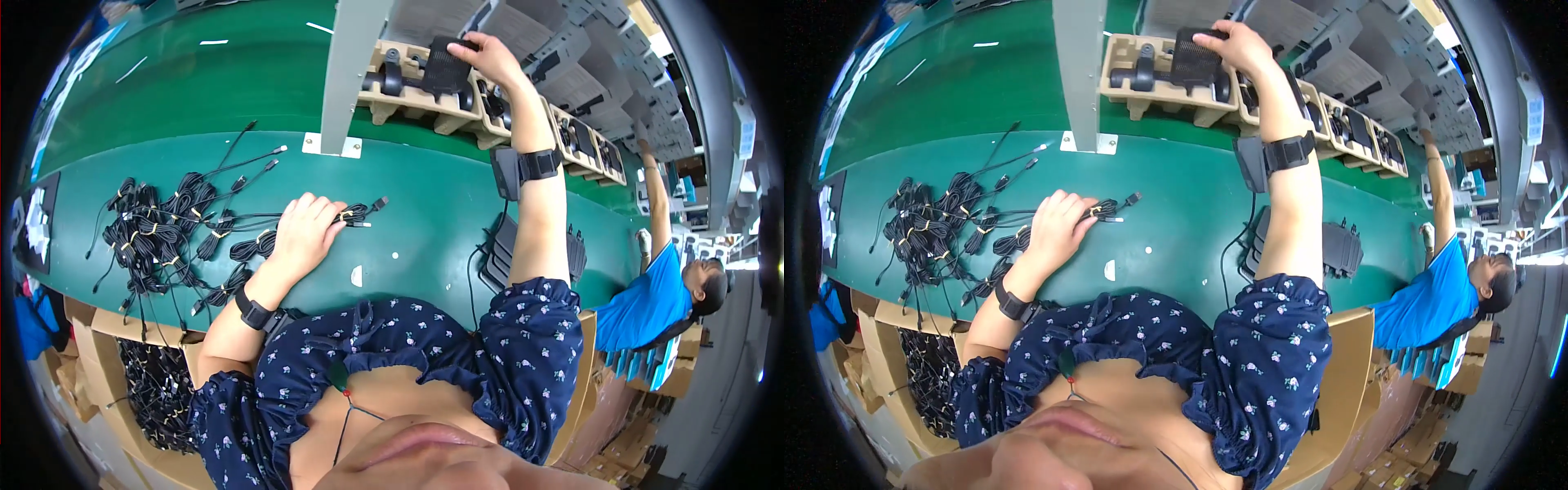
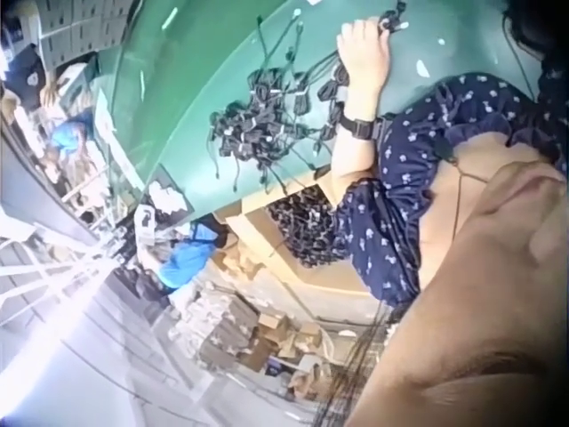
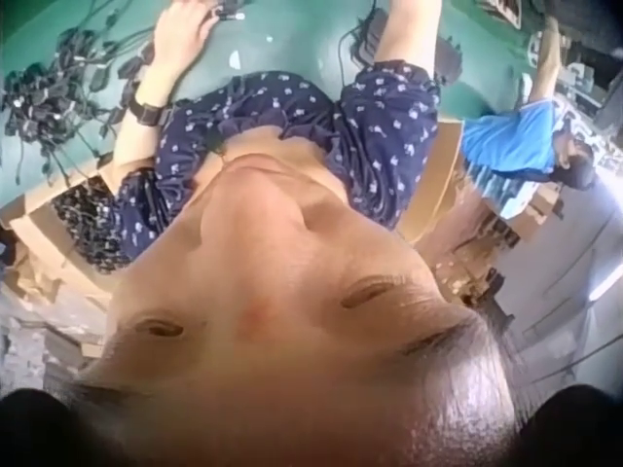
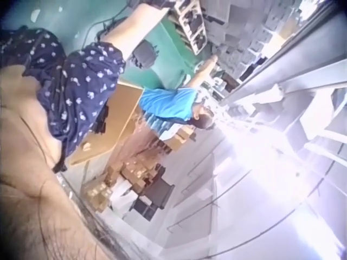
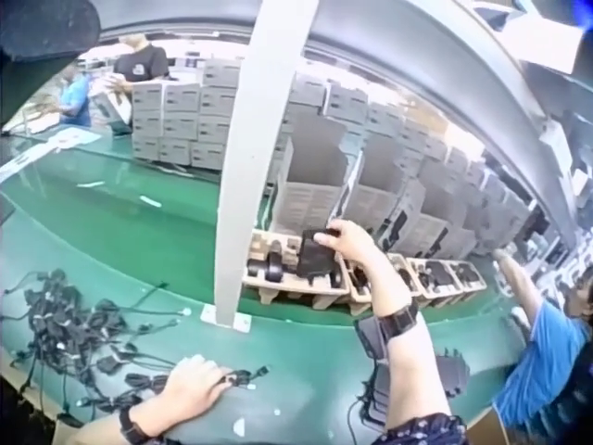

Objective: The person picks up a cable from the table, wraps it around a black plastic piece, and places the assembly into a cardboard tray, repeating the process several times.

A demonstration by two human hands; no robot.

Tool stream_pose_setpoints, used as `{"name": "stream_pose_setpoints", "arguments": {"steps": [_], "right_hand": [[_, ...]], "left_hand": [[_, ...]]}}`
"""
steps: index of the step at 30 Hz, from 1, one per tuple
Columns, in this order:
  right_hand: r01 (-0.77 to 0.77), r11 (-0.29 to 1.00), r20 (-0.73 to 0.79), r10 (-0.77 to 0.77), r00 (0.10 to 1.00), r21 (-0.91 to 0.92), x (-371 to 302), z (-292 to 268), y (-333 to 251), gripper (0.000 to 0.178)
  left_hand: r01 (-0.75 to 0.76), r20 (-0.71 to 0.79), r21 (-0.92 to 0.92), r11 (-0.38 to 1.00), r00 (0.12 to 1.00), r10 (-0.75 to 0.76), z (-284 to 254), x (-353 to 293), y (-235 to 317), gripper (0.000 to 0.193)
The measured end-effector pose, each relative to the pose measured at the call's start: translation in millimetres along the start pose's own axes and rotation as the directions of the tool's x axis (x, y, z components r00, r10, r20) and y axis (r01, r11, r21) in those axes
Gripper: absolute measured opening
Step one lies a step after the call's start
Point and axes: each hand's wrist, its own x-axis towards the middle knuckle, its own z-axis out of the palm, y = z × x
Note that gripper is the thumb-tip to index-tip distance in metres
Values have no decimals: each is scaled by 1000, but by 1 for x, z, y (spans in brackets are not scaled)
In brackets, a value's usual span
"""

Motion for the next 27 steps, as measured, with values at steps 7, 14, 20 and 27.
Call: {"name": "stream_pose_setpoints", "arguments": {"steps": [7,14,20,27], "right_hand": [[-238,898,-5,255,967,-369,-23,24,-40,60],[350,844,-500,-114,858,407,-119,73,-88,25],[723,685,51,-728,684,91,-197,78,-179,36],[110,695,-16,-140,990,711,-197,70,-167,20]], "left_hand": [[-52,-65,-78,996,997,47,-6,-7,-2,23],[36,-214,-120,992,975,-61,-7,-22,-6,25],[-91,-363,-216,972,932,7,-13,-18,-1,41],[284,-68,-588,757,916,-396,-34,-8,-11,26]]}}
